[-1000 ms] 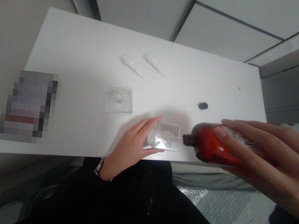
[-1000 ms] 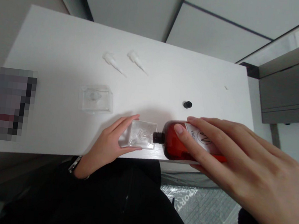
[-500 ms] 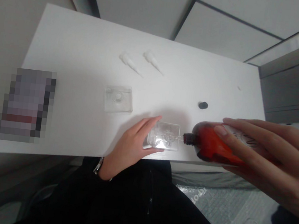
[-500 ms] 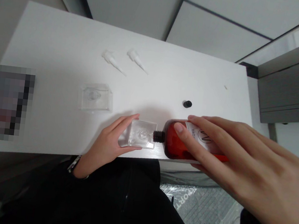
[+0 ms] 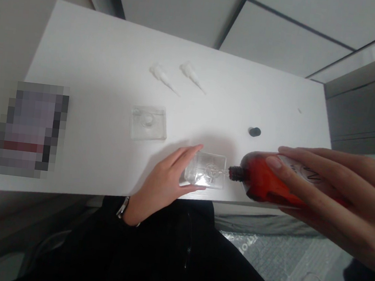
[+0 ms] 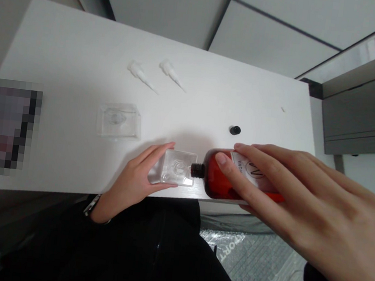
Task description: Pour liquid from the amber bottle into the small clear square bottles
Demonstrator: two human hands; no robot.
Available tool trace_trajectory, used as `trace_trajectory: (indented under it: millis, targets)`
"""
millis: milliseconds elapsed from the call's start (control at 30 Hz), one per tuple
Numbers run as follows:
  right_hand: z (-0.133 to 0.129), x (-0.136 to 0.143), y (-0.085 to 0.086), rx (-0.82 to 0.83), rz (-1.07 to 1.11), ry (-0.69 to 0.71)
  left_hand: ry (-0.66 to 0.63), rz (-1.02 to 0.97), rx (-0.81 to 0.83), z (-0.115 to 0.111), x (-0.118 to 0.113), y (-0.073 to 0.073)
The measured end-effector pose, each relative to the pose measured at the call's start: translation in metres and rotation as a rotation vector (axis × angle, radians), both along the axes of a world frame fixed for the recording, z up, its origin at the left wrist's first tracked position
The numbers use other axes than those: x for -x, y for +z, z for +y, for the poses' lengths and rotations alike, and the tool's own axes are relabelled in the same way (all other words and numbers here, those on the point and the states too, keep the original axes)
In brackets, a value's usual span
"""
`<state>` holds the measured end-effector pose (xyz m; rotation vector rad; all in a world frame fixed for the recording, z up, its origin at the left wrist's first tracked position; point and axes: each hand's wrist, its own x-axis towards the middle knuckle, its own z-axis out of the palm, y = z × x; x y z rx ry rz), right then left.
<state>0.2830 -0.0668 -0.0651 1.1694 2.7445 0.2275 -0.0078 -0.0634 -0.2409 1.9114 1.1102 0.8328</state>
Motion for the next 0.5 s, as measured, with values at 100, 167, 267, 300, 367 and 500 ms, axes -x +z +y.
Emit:
trace_trajectory:
  millis: [100,167,267,300,367,500]
  targets:
    - [0.0014,-0.0003,0.0016,0.007,-0.007,0.02,0.0,-0.004,0.011,-0.0002,-0.0001,-0.0007]
    - [0.0018,-0.0001,0.0023,0.004,-0.016,0.039,-0.001,-0.004,0.026,-0.0005,-0.0001,-0.0013]
    - [0.0027,0.0001,0.0019,0.0,-0.023,0.037,-0.004,-0.001,0.039,-0.0008,0.0001,-0.002]
    - [0.0032,0.0002,0.0014,-0.001,-0.021,0.033,-0.004,-0.001,0.036,-0.0008,0.0001,-0.002]
    - [0.0045,0.0005,0.0002,-0.018,-0.002,0.048,-0.006,-0.005,0.022,-0.0007,0.0002,-0.0018]
    - [0.0067,0.0027,0.0006,-0.014,0.003,0.071,-0.006,-0.006,0.031,-0.0005,0.0001,-0.0011]
